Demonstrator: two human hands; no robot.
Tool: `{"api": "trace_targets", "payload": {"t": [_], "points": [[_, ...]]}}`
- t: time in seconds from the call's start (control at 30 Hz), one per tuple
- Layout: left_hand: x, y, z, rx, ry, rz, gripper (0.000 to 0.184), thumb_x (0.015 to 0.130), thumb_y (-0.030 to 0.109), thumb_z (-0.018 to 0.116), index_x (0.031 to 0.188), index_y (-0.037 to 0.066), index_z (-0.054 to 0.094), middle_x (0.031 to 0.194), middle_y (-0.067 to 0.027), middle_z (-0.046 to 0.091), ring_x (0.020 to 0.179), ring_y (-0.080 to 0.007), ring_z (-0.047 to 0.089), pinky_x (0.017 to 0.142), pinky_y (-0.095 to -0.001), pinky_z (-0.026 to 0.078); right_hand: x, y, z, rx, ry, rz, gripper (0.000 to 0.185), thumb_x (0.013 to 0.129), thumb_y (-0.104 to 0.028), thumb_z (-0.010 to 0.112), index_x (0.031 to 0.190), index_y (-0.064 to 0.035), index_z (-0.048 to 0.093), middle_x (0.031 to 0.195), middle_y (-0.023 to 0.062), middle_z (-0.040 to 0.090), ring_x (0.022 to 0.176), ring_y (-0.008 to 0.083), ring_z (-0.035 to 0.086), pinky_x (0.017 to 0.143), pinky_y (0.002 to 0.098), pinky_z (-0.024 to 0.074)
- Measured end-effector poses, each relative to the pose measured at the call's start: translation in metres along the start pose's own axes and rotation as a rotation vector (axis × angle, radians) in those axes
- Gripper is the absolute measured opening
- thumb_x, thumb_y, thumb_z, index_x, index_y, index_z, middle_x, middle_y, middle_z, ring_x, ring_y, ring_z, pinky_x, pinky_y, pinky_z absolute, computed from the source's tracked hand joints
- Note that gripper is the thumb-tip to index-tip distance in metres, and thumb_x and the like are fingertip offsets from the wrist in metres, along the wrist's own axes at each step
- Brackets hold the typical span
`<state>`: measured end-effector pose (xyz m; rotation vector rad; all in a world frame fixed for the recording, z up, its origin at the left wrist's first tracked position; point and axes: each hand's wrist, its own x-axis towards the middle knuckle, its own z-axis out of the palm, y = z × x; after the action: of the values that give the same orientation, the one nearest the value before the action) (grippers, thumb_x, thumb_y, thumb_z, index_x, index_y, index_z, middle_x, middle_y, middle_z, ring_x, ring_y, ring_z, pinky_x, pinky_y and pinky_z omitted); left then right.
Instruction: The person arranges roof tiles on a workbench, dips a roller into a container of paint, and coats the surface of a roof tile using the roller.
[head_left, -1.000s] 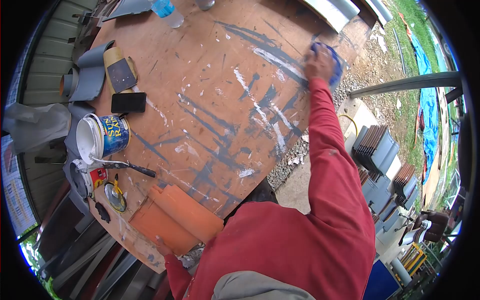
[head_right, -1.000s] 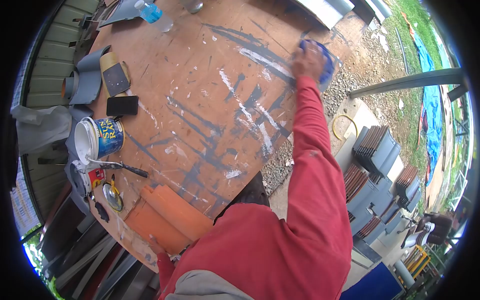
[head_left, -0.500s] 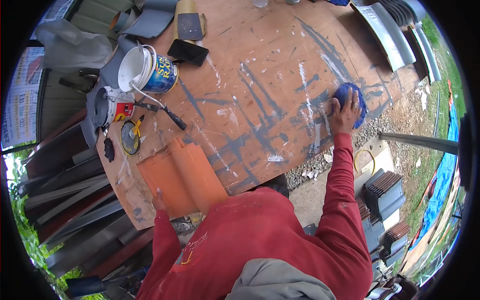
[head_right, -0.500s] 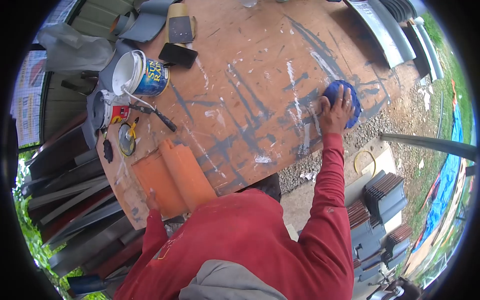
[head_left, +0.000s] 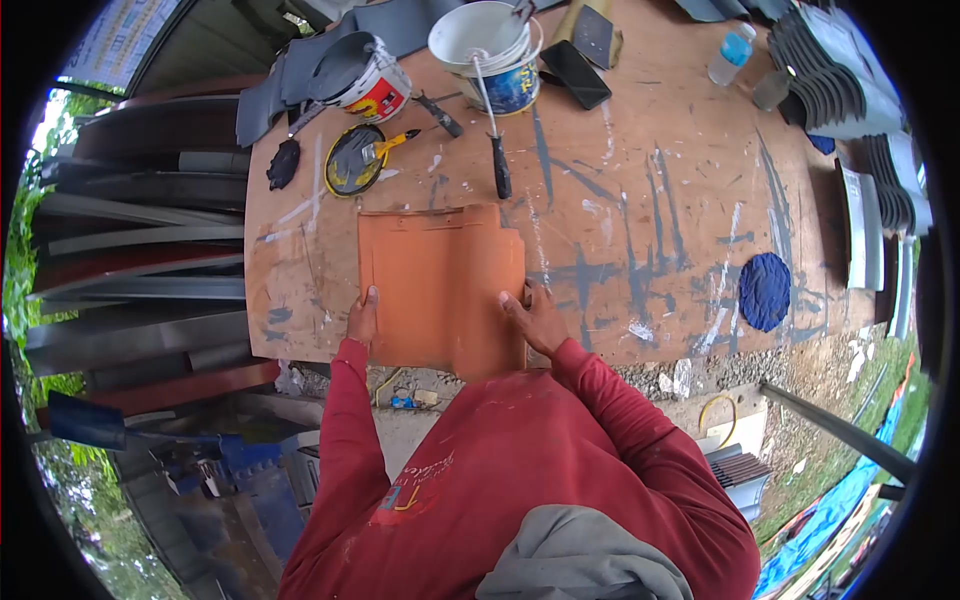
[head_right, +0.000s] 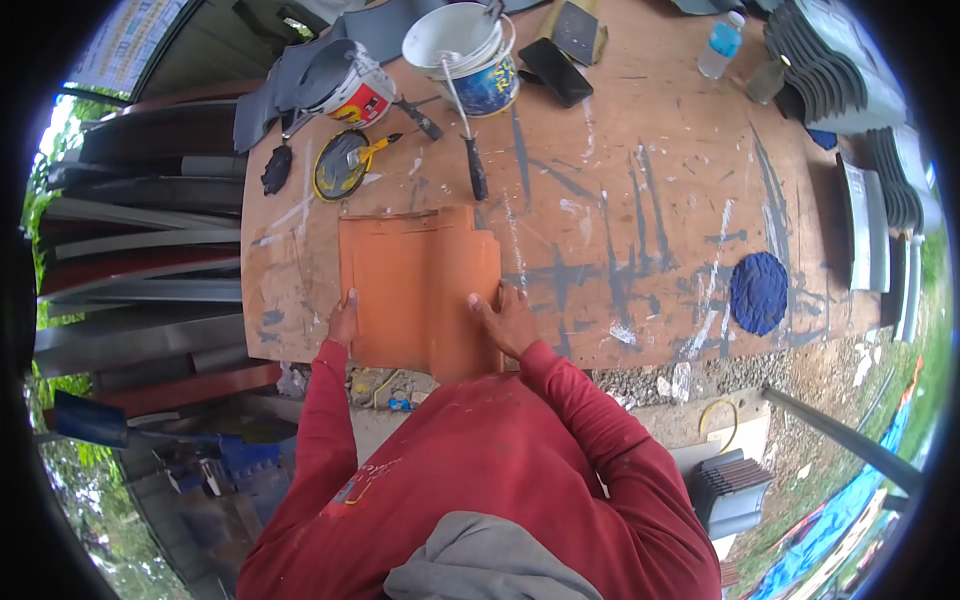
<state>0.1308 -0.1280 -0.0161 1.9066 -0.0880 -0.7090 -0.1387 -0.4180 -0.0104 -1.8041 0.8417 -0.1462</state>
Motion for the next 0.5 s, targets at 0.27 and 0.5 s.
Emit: {"api": "trace_targets", "payload": {"t": [0.27,0.5], "points": [[0.030,-0.037,-0.005,0.156,0.119,0.170,0.066,0.100,0.061,0.062,0.118,-0.001,0.073,0.098,-0.0090,0.076,0.092,-0.0164,0.069,0.080,-0.0361,0.054,0.033,-0.007,0.004,0.520,-0.172,0.351,0.089,0.083,-0.058,0.085,0.129,0.0117,0.053,0.121,0.0199,0.064,0.110,0.0240,0.064,0.095,0.0370,0.0528],[-0.011,-0.024,0.022,0.252,0.139,0.194,0.059,0.101,0.055,0.065,0.115,-0.001,0.072,0.092,-0.0076,0.075,0.086,-0.0156,0.068,0.077,-0.0373,0.054,0.023,0.003,-0.001,0.776,-0.021,0.353,0.085,0.085,-0.055,0.084,0.130,0.0105,0.052,0.118,0.0173,0.066,0.105,0.0228,0.065,0.090,0.0362,0.0550]]}}
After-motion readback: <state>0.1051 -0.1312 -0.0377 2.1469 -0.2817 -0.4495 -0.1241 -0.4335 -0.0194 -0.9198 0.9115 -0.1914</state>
